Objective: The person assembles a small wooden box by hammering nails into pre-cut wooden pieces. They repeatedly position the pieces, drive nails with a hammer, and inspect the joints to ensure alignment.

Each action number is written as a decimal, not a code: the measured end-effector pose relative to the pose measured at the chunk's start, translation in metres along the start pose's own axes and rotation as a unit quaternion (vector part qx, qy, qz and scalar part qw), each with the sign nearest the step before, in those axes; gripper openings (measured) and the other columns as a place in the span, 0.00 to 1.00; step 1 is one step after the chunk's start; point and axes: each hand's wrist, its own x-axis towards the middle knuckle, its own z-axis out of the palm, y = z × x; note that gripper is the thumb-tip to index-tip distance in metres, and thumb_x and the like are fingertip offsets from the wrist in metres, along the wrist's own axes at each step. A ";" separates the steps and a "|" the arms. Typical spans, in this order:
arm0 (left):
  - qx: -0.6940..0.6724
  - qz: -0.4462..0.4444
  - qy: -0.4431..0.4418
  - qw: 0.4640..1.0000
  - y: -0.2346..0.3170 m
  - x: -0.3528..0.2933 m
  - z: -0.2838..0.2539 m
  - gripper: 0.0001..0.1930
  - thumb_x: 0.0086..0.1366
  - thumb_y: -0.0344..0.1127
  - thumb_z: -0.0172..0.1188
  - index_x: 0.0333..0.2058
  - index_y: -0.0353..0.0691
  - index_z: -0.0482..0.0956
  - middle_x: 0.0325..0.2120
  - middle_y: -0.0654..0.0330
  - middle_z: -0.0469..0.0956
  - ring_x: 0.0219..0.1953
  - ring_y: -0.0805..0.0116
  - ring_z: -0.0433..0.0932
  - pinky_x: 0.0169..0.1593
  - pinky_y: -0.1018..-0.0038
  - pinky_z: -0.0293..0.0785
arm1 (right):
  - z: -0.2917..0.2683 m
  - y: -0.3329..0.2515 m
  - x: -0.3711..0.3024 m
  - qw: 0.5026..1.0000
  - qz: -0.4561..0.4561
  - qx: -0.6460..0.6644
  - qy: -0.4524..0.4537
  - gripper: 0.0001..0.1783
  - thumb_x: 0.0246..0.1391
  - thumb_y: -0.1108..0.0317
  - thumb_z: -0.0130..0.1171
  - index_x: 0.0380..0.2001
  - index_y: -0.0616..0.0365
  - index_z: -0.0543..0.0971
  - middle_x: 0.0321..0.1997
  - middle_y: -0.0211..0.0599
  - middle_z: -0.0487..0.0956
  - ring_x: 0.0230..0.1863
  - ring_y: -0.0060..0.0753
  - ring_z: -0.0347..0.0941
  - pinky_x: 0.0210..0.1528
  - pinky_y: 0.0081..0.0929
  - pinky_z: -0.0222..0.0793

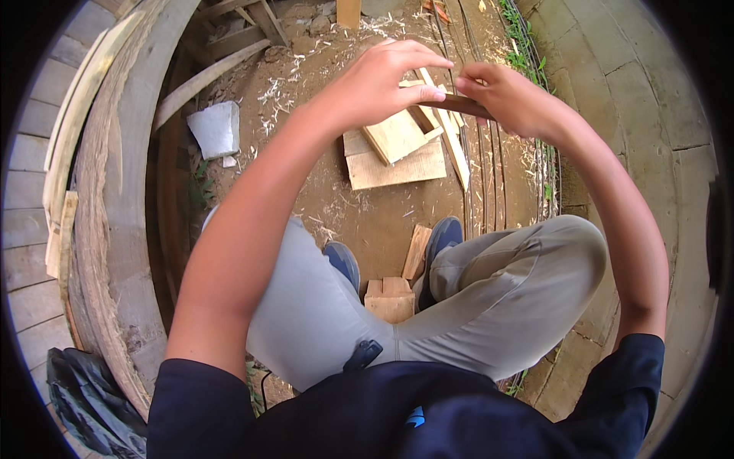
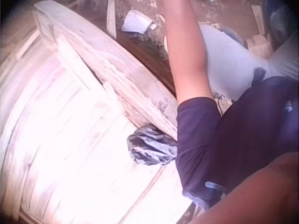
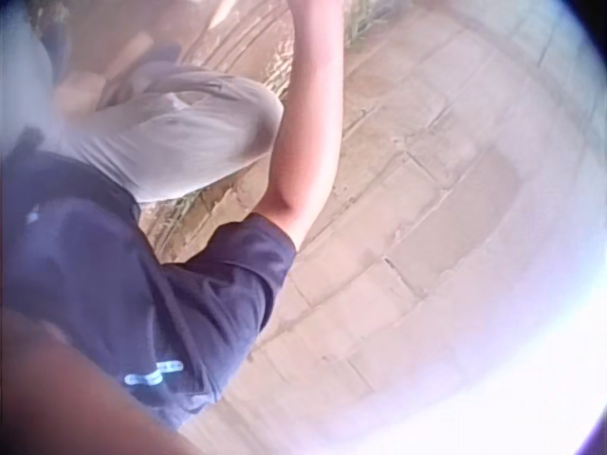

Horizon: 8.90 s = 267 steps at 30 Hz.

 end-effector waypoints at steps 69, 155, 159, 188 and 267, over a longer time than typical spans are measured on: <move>-0.021 -0.365 -0.041 0.930 -0.118 -0.045 0.051 0.08 0.65 0.39 0.70 0.41 0.48 0.91 0.36 0.57 0.89 0.40 0.67 0.87 0.51 0.66 0.82 | 0.132 0.113 0.177 0.964 0.253 0.050 0.068 0.12 0.49 0.64 0.71 0.26 0.66 0.86 0.30 0.46 0.86 0.30 0.37 0.85 0.32 0.34 0.83; -0.027 -0.404 -0.157 0.901 -0.123 -0.101 0.097 0.17 0.67 0.43 0.69 0.49 0.39 0.87 0.37 0.60 0.89 0.37 0.74 0.83 0.44 0.70 0.79 | 0.134 0.059 0.171 0.974 -0.211 -0.073 0.031 0.15 0.48 0.70 0.74 0.36 0.65 0.80 0.32 0.50 0.84 0.39 0.50 0.83 0.44 0.44 0.76; 0.005 -0.400 -0.180 0.899 -0.121 -0.101 0.095 0.15 0.66 0.41 0.69 0.47 0.41 0.88 0.35 0.59 0.89 0.35 0.73 0.83 0.42 0.71 0.78 | 0.135 0.060 0.169 0.978 -0.192 -0.075 0.011 0.18 0.50 0.68 0.74 0.40 0.66 0.81 0.35 0.54 0.85 0.43 0.54 0.84 0.46 0.45 0.78; 0.166 -0.238 -0.131 0.948 -0.106 -0.116 0.126 0.18 0.56 0.36 0.73 0.45 0.39 0.82 0.45 0.56 0.79 0.46 0.59 0.81 0.52 0.63 0.79 | 0.129 0.063 0.162 0.978 -0.193 -0.073 0.028 0.13 0.49 0.71 0.73 0.33 0.65 0.79 0.29 0.49 0.84 0.35 0.47 0.83 0.41 0.42 0.76; -0.122 -0.384 -0.112 0.908 -0.097 -0.097 0.112 0.06 0.66 0.31 0.69 0.39 0.36 0.86 0.34 0.59 0.89 0.40 0.74 0.87 0.46 0.75 0.81 | 0.163 0.155 0.158 0.962 0.105 0.135 0.215 0.26 0.47 0.60 0.76 0.40 0.72 0.81 0.35 0.57 0.86 0.35 0.47 0.86 0.39 0.38 0.83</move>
